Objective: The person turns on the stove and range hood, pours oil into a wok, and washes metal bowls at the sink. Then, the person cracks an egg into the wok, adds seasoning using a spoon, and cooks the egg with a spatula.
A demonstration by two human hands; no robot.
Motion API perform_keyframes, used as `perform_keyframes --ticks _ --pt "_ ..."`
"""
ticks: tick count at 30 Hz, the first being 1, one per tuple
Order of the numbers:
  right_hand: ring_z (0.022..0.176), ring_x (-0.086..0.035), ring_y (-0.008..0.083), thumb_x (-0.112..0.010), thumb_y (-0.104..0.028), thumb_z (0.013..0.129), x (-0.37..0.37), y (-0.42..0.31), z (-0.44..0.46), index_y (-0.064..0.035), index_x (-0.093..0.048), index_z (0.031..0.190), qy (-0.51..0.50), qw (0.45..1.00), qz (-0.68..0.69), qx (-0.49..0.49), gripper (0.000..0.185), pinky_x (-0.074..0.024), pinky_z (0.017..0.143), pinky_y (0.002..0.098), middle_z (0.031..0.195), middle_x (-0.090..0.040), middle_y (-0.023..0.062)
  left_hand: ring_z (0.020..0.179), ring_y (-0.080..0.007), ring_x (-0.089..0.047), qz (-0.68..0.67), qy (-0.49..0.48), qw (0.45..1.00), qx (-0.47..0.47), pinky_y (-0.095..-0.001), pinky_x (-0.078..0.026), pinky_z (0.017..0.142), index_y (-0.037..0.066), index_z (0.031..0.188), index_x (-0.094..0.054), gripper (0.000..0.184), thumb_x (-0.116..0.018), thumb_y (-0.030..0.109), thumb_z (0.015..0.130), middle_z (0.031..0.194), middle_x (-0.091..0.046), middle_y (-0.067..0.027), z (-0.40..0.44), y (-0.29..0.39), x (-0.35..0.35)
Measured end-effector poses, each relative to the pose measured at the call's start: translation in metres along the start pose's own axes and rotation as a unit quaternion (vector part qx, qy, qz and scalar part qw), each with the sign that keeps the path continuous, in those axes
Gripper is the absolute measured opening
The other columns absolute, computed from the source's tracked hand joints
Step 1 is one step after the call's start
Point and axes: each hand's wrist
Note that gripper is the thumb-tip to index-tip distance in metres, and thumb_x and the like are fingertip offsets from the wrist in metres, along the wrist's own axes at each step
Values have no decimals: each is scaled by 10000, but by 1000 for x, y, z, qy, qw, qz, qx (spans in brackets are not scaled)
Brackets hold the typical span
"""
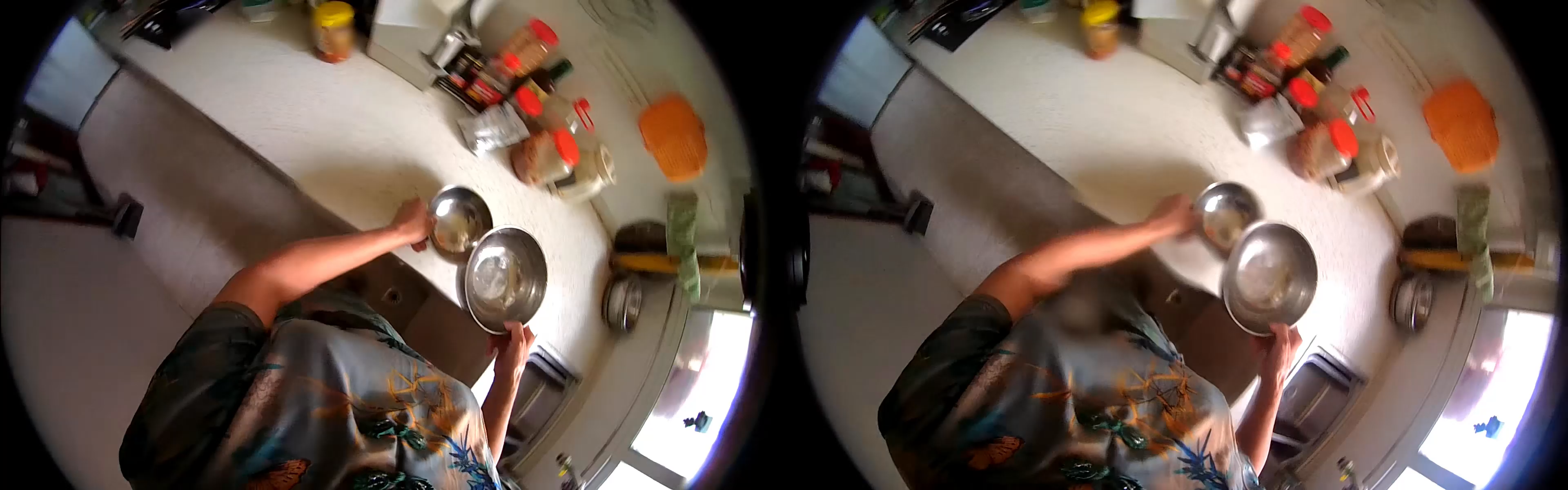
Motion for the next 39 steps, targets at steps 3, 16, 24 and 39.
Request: perform_keyframes --ticks 3,16,24,39 --pt "370 -484 186 -529 -204 707 -26 -28 9 -15 -442 705 -42 999 -25 5 208 -367 304 282 523 -479 95 399 -207 -566 -72 40 996 32 -301 -479 360 -121 698 -510 309 -489 158 830 488 -547 -151 -21 -19 26" --pt "377 -497 190 -468 -164 721 -245 -37 26 49 -497 705 -273 956 -100 31 215 -388 310 276 556 -554 175 436 -221 -575 -325 316 889 67 -305 -494 381 -43 769 -444 227 -522 169 793 551 -522 -143 -183 -221 225" --pt "368 -455 171 -457 -193 759 -429 -29 -7 20 -505 677 -346 935 -72 24 233 -361 315 279 545 -539 146 431 -226 -575 -178 422 881 117 -307 -466 373 -91 716 -511 217 -485 120 757 550 -535 -151 -266 -222 327" --pt "427 -500 160 -476 -171 791 -670 -16 38 47 -505 779 -412 904 -108 39 220 -385 345 269 592 -558 136 417 -112 -460 -206 496 841 70 -264 -400 377 -43 632 -543 260 -532 181 763 505 -476 -43 -209 -283 505"
Point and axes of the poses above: each hand's wrist, its own z-axis towards the middle knuckle, its own x-axis out of the back of the hand, y = z × x
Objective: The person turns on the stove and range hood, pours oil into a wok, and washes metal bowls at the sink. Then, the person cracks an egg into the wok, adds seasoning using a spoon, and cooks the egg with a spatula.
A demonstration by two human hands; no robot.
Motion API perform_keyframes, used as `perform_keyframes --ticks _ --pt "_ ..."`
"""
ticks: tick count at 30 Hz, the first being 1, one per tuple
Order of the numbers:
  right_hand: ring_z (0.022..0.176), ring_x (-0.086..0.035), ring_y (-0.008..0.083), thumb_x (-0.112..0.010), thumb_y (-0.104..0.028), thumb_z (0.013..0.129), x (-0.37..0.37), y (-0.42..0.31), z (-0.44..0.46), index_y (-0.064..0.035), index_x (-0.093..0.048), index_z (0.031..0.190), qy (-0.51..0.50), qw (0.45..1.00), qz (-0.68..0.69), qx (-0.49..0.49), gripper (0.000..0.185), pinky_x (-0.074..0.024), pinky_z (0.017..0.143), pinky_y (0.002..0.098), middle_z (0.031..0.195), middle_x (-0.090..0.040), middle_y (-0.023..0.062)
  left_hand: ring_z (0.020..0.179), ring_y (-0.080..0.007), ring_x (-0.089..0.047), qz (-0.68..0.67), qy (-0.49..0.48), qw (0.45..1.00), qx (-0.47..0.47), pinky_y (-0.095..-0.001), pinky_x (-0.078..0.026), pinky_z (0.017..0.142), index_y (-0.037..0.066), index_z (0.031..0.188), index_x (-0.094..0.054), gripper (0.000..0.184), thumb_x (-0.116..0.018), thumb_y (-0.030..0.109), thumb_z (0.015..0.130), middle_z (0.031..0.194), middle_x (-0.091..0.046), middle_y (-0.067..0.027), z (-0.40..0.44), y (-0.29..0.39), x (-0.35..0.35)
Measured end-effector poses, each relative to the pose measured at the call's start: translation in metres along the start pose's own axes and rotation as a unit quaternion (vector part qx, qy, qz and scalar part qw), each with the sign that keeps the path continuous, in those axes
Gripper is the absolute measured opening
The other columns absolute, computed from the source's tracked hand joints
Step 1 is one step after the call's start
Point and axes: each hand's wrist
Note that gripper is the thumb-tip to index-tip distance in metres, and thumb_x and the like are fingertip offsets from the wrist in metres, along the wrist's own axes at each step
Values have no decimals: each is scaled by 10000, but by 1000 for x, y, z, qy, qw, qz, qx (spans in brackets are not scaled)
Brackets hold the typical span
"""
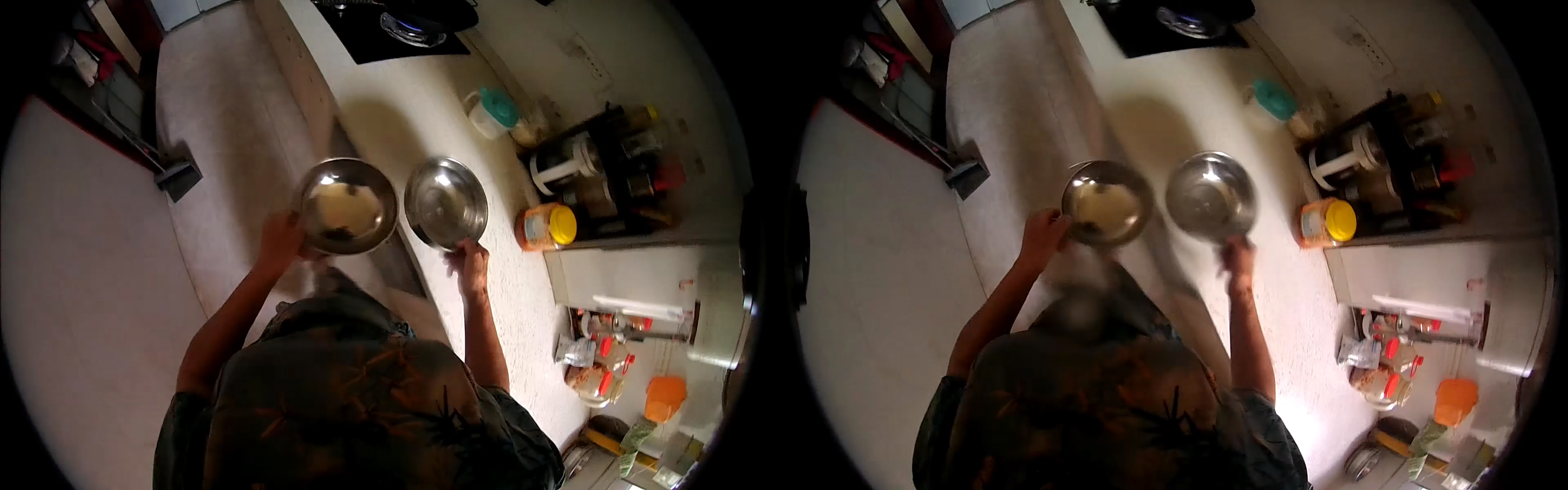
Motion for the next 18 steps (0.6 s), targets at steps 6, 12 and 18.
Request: perform_keyframes --ticks 6,12,18 --pt "423 -517 179 -505 -166 757 -23 -20 40 45 -508 775 36 998 53 4 212 -392 349 274 617 -579 164 420 -110 -479 -36 -23 998 45 -266 -402 382 -40 639 -539 259 -515 187 761 503 -489 -46 117 31 -5" --pt "422 -529 191 -490 -129 741 -19 -27 63 46 -513 768 100 993 62 -21 178 -397 340 281 611 -583 169 447 -124 -513 -15 -69 997 40 -257 -425 394 -10 638 -527 246 -531 195 774 527 -501 -47 197 58 -28" --pt "428 -540 200 -477 -113 738 -17 -31 62 37 -513 748 171 981 85 -31 154 -405 338 279 611 -588 171 486 -140 -530 -155 -95 976 117 -266 -455 413 9 758 -515 204 -573 200 798 619 -524 -49 267 45 -62"
Point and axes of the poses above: each hand's wrist, its own z-axis towards the middle knuckle, its own x-axis out of the back of the hand, y = z × x
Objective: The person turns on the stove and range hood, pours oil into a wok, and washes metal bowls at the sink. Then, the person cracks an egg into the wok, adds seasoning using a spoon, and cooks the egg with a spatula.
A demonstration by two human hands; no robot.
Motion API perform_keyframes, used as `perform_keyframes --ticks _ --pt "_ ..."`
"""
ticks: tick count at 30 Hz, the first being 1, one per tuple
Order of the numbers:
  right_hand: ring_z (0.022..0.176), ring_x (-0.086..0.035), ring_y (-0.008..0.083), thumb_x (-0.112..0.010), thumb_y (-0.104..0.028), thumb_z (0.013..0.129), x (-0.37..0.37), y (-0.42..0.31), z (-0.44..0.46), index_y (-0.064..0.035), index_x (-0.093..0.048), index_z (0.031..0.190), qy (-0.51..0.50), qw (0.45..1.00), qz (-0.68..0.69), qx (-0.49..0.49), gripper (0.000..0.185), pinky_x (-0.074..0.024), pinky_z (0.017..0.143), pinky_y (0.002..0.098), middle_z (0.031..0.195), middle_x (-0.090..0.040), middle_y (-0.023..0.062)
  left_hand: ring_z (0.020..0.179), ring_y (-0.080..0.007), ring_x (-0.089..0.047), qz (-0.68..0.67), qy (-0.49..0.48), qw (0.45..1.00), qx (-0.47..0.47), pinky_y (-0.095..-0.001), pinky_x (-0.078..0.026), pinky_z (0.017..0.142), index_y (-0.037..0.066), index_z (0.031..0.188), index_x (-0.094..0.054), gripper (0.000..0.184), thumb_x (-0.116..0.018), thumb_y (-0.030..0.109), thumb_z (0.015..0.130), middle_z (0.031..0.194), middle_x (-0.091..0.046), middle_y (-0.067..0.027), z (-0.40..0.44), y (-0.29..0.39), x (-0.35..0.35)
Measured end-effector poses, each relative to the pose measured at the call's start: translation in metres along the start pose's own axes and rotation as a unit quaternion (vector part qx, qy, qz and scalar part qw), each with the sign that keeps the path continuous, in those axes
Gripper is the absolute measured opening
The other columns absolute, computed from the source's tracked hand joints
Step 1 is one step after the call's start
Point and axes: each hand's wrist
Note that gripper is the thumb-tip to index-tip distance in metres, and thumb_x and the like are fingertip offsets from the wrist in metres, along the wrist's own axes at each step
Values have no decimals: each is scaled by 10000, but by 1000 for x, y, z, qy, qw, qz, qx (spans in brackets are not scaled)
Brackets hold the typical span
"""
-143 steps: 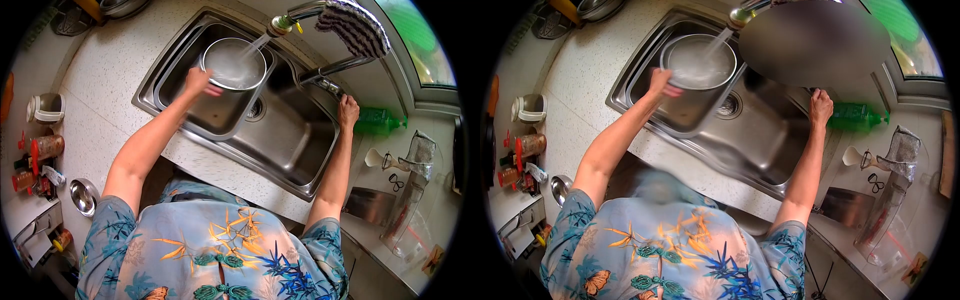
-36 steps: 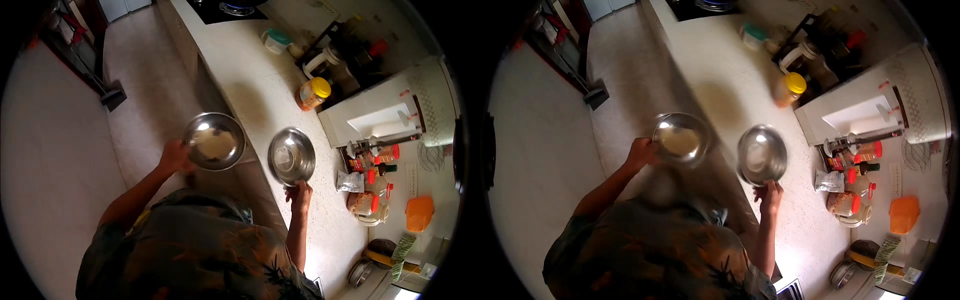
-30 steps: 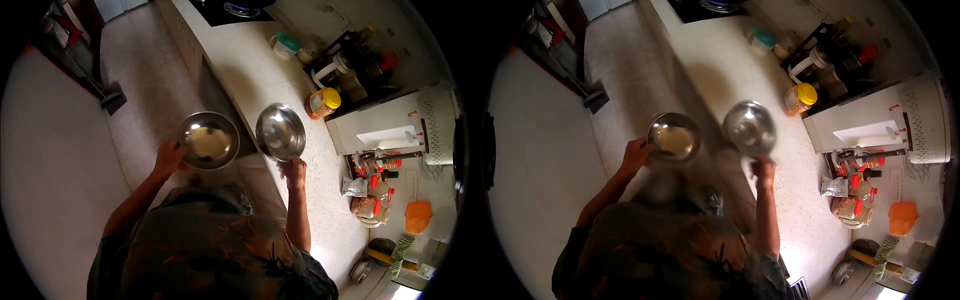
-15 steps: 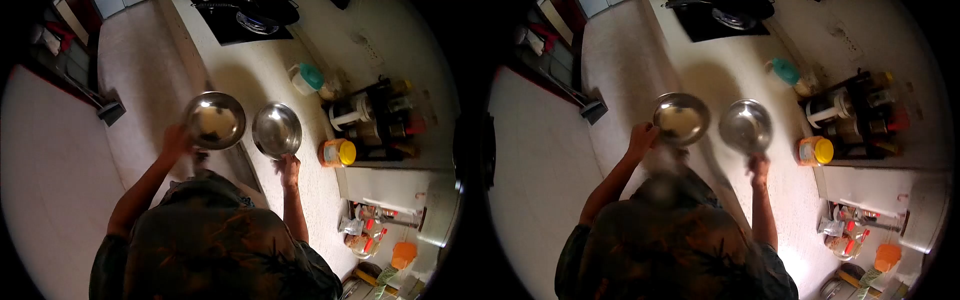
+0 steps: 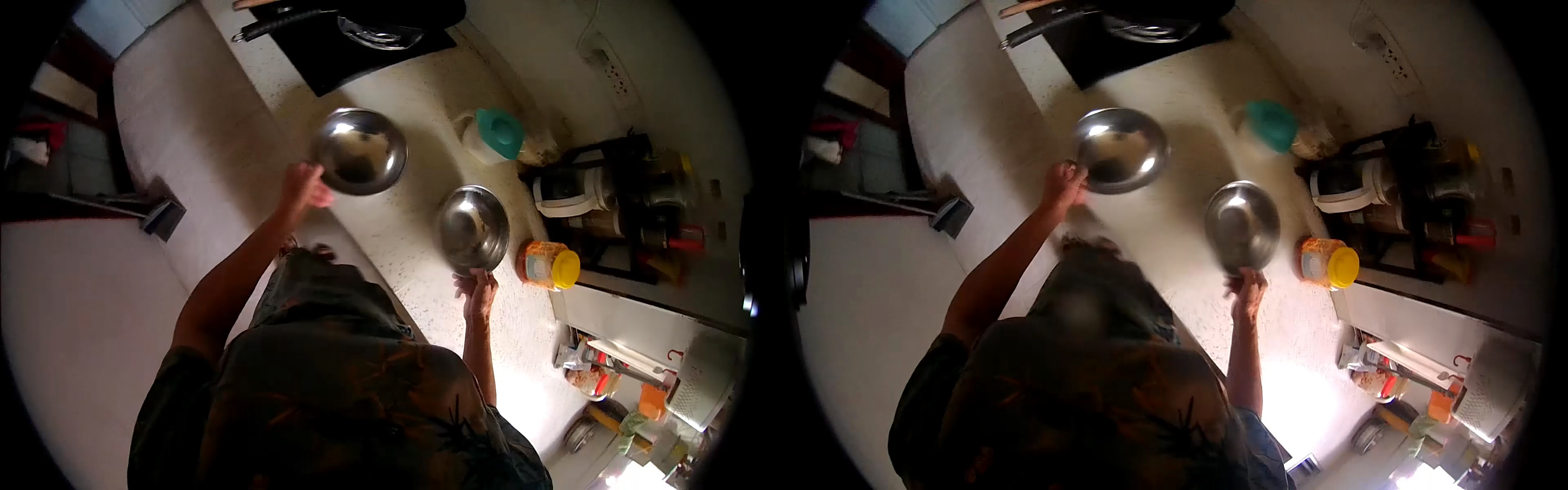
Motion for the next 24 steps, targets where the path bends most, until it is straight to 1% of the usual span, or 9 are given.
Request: perform_keyframes --ticks 2,4,9,14,16,19,20,22,24 --pt "431 -543 202 -478 -113 737 -2 -1 -4 34 -514 744 22 1000 6 -1 152 -408 339 277 611 -589 172 477 -228 -591 51 -40 996 -67 -313 -506 404 -30 834 -458 268 -498 234 820 596 -566 -156 17 4 -3" --pt "419 -524 167 -510 -150 743 -6 -1 -12 33 -504 749 62 998 32 -4 184 -407 329 254 568 -548 115 483 -222 -596 60 -53 995 -55 -308 -507 406 -32 842 -459 264 -497 229 821 607 -573 -155 25 12 -8" --pt "439 -536 172 -510 -145 735 -12 7 -23 27 -510 761 101 994 51 10 174 -423 347 255 604 -563 129 511 -211 -610 41 -124 991 -26 -296 -513 414 -37 853 -469 268 -496 228 827 634 -591 -152 38 34 -11" --pt "458 -549 189 -510 -152 738 -20 10 -31 38 -501 836 125 989 72 11 214 -436 366 264 631 -575 147 522 -204 -615 46 -201 978 10 -286 -516 429 -67 891 -493 454 -556 375 806 673 -603 -153 34 52 -15" --pt "497 -571 189 -516 -295 821 -22 7 -35 24 -487 900 105 993 55 14 330 -449 386 271 695 -591 164 542 -164 -608 99 -238 965 52 -252 -510 466 -75 1047 -479 541 -547 405 807 772 -608 -140 26 70 -8" --pt "536 -583 177 -465 -488 823 -34 -1 -54 20 -483 948 90 996 13 19 523 -451 408 253 781 -604 185 544 -132 -593 131 -264 955 40 -239 -501 467 -23 1066 -497 445 -530 353 831 782 -609 -114 12 77 18" --pt "533 -582 171 -454 -458 841 -37 -2 -62 13 -489 1019 69 998 8 -1 504 -449 422 248 790 -616 181 548 -129 -591 147 -274 949 42 -242 -505 480 -15 1031 -518 397 -528 331 837 770 -612 -104 8 83 32" --pt "511 -575 162 -460 -446 842 -42 7 -77 10 -516 977 5 999 -24 -23 479 -445 417 244 745 -614 156 552 -119 -585 152 -299 941 39 -224 -493 481 -4 954 -542 326 -524 303 845 743 -611 -89 13 61 72" --pt "493 -570 156 -476 -391 849 -56 16 -82 15 -547 918 -90 987 -98 -87 419 -445 413 243 674 -596 122 538 -157 -571 230 -344 900 -136 -277 -465 482 -13 843 -545 271 -539 257 822 709 -599 -118 33 7 125"
Point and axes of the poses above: each hand's wrist, its own z-axis towards the middle knuckle, its own x-axis out of the back of the hand, y = z × x
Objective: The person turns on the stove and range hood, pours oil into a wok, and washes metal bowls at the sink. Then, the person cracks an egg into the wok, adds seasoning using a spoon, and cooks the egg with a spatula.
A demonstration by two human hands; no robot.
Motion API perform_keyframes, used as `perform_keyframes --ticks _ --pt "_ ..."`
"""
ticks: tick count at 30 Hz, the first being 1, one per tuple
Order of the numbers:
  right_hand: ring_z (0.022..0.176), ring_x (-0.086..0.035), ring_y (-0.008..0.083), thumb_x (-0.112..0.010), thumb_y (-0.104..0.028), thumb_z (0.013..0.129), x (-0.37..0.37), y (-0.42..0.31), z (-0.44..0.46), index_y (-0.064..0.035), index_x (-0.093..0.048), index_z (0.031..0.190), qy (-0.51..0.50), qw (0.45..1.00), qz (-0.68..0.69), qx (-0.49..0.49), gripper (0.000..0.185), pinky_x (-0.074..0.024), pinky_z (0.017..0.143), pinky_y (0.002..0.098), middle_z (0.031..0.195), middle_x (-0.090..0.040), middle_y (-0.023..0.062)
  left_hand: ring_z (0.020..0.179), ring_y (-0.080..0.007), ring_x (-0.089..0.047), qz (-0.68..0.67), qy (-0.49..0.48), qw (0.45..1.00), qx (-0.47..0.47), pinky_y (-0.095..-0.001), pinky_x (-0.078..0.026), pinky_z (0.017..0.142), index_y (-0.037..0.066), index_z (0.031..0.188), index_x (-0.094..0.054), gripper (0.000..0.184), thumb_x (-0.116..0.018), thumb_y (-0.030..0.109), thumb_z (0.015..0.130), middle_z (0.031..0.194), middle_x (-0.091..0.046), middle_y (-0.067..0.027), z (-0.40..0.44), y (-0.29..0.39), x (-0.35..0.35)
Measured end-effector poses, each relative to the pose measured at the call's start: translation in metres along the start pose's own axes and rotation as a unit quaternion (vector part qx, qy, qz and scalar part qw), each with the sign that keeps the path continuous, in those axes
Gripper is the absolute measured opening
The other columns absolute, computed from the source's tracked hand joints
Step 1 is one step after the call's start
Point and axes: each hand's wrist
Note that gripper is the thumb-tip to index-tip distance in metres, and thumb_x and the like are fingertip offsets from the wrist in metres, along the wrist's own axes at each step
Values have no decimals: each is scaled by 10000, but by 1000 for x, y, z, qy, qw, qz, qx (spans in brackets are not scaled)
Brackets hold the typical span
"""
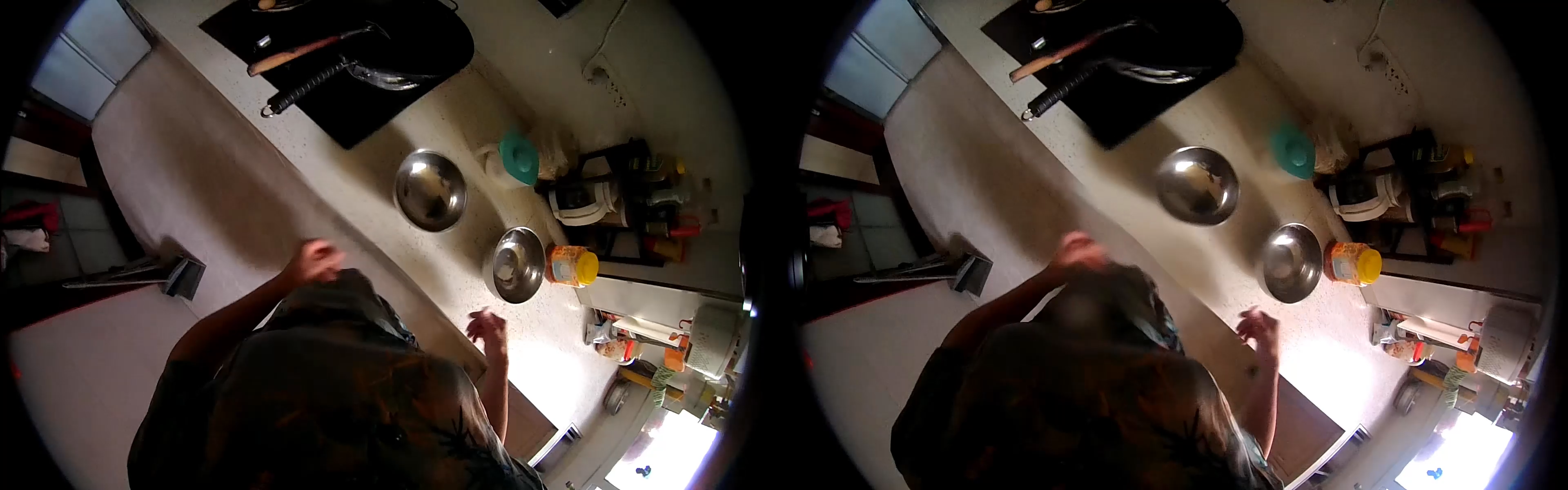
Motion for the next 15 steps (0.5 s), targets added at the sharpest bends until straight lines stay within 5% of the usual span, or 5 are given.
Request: perform_keyframes --ticks 2,8,11,12,15 --pt "479 -559 150 -579 -199 795 -42 1 9 22 -568 838 -89 995 30 -35 226 -453 418 240 627 -571 86 536 -204 -555 313 8 945 -96 -340 -433 492 -23 747 -535 244 -542 216 794 685 -579 -154 -23 -63 23" --pt "785 -577 158 -581 -203 811 -173 -59 39 31 -546 1033 -236 966 -106 -9 325 -487 652 254 885 -590 89 695 -246 -576 282 82 945 147 -376 -432 615 -17 769 -548 251 -511 230 795 748 -578 -183 -76 -22 49" --pt "1140 -390 245 -416 -397 868 -186 -44 67 26 -271 1271 -434 900 -38 15 602 -375 931 324 1323 -279 165 871 -255 -565 83 41 976 196 -362 -429 760 4 914 -566 247 -475 220 835 921 -584 -187 -88 -17 56" --pt "1194 -311 254 -391 -417 870 -185 -25 82 12 -230 1293 -460 878 116 -68 624 -295 986 334 1356 -201 158 943 -248 -537 88 8 979 184 -355 -404 822 16 1024 -524 266 -454 209 855 1011 -559 -171 -90 -23 62" --pt "1276 -161 291 -419 -391 866 -199 -53 94 -48 -161 1337 -517 847 99 -67 637 -165 1048 367 1404 -71 143 1025 -236 -502 96 -71 981 155 -347 -375 890 33 1156 -462 325 -434 195 876 1119 -524 -148 -98 -21 76"
Point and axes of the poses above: each hand's wrist, its own z-axis towards the middle knuckle, its own x-axis out of the back of the hand, y = z × x
